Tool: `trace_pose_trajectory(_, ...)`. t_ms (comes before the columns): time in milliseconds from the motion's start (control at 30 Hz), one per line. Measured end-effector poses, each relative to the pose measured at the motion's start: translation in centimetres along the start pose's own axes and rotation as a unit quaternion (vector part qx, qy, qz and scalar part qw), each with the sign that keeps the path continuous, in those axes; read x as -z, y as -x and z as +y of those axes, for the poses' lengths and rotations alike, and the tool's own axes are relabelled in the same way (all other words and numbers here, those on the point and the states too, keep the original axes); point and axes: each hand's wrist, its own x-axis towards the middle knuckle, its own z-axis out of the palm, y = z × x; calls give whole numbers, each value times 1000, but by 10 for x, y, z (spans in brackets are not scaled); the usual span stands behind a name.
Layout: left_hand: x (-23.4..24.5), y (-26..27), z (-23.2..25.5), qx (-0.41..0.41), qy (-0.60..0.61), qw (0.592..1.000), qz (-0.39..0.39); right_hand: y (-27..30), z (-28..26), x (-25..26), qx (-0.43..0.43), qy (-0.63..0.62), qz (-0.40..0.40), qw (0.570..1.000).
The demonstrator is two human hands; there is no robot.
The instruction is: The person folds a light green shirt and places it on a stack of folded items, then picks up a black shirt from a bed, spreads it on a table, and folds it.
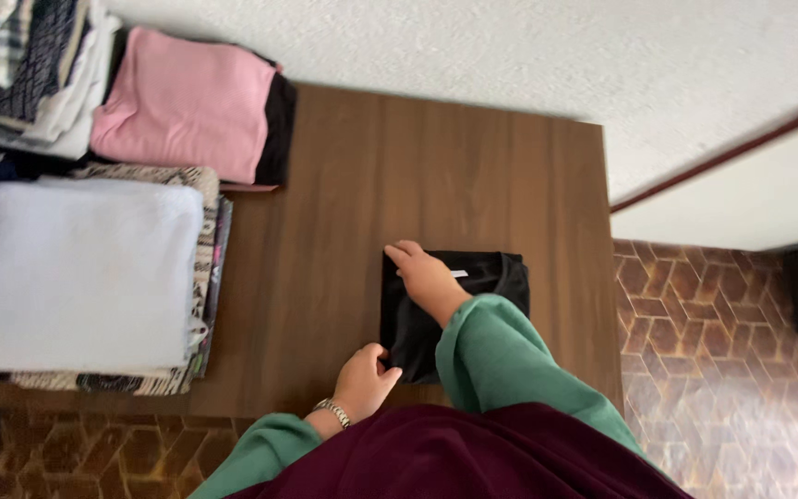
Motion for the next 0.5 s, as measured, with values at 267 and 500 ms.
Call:
trace_pose_trajectory(267,-5,-6,6,-19,2,999,44,-30,8,21,-1,-24,1,1000)
trace_pose_trajectory(500,-3,-8,6,3,12,999,46,-56,42,1,58,44,33,997)
